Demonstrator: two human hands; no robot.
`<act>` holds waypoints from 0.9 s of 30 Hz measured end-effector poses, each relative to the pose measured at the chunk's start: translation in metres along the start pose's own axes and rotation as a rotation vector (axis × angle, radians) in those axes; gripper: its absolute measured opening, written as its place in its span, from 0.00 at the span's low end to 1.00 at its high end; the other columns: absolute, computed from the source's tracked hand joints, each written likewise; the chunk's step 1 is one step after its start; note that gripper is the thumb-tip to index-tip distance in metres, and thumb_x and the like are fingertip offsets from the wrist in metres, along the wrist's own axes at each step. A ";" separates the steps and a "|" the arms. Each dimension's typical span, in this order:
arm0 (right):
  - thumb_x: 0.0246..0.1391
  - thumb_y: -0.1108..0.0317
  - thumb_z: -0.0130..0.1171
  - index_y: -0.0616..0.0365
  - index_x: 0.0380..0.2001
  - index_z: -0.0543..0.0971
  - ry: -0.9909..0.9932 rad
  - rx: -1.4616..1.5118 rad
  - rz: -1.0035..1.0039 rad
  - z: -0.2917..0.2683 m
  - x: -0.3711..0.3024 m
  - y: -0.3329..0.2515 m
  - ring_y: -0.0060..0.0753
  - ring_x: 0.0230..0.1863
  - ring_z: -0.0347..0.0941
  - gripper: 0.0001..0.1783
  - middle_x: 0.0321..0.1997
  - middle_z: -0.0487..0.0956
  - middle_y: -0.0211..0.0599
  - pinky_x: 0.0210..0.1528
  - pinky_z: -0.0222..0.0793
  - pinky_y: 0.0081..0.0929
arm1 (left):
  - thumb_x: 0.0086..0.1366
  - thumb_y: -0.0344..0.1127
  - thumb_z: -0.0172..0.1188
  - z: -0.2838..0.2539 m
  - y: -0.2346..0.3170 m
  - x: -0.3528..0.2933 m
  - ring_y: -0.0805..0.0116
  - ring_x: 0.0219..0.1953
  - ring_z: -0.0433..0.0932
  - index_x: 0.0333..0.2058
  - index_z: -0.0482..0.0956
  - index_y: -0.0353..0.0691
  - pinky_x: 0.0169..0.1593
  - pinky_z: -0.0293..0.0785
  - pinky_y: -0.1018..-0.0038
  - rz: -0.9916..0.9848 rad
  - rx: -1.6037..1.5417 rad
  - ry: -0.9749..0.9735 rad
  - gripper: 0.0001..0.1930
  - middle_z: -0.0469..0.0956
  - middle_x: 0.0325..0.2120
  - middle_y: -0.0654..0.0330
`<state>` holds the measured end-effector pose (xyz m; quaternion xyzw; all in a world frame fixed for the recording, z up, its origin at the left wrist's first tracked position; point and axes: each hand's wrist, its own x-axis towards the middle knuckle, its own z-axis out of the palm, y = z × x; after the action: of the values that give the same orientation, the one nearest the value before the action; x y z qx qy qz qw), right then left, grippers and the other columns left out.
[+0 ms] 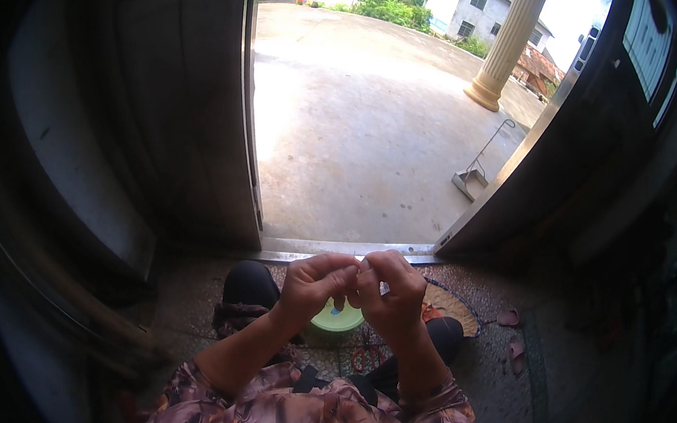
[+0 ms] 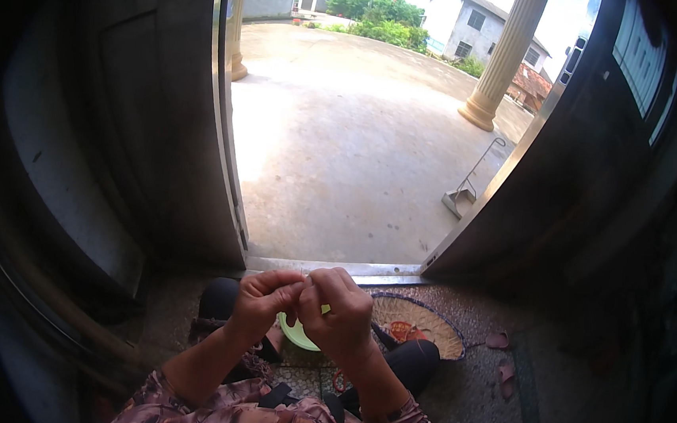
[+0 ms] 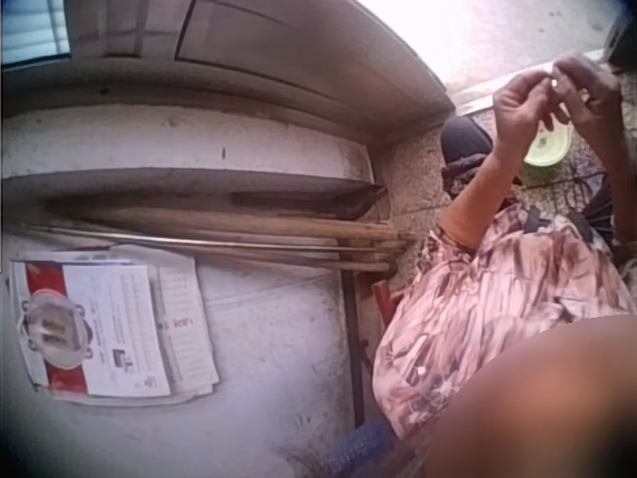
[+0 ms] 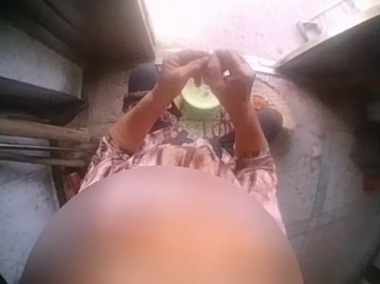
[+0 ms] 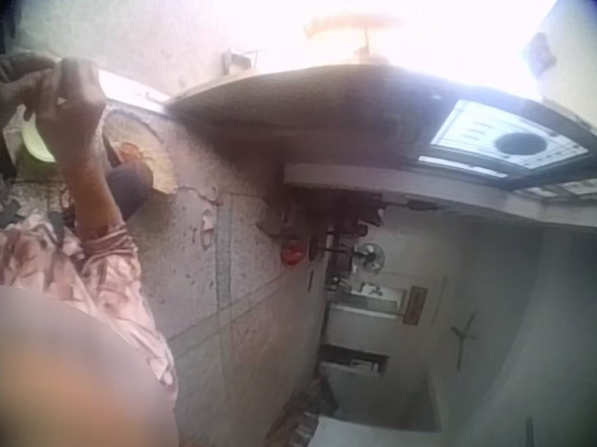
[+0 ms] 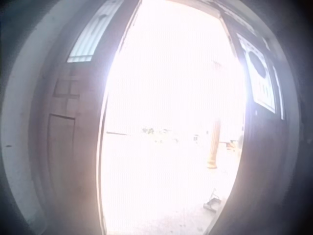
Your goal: The recorder is repairing a traditional woven hat using string and scissors.
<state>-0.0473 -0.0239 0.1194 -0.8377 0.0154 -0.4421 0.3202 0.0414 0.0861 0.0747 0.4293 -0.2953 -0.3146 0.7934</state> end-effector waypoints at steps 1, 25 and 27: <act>0.46 0.77 0.55 0.62 0.24 0.74 0.001 0.000 0.003 0.000 0.000 0.000 0.37 0.19 0.73 0.01 0.20 0.73 0.41 0.22 0.68 0.29 | 0.62 0.29 0.57 0.000 0.000 0.000 0.75 0.22 0.75 0.40 0.78 0.29 0.23 0.73 0.81 -0.004 -0.010 0.001 0.10 0.79 0.26 0.58; 0.46 0.77 0.55 0.62 0.25 0.73 -0.003 -0.008 0.004 0.002 -0.002 0.006 0.37 0.18 0.72 0.01 0.20 0.72 0.41 0.21 0.67 0.29 | 0.63 0.30 0.56 -0.004 -0.007 0.002 0.75 0.22 0.75 0.41 0.77 0.29 0.23 0.72 0.81 -0.032 0.038 0.000 0.11 0.79 0.26 0.58; 0.46 0.77 0.55 0.62 0.25 0.73 -0.008 -0.018 -0.001 0.002 -0.002 0.007 0.37 0.18 0.72 0.01 0.20 0.72 0.41 0.21 0.67 0.29 | 0.63 0.30 0.56 -0.004 -0.007 0.002 0.75 0.22 0.75 0.41 0.77 0.29 0.23 0.72 0.81 -0.037 0.039 0.001 0.11 0.79 0.26 0.58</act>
<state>-0.0455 -0.0280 0.1133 -0.8424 0.0180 -0.4387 0.3124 0.0440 0.0837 0.0676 0.4501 -0.2932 -0.3231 0.7791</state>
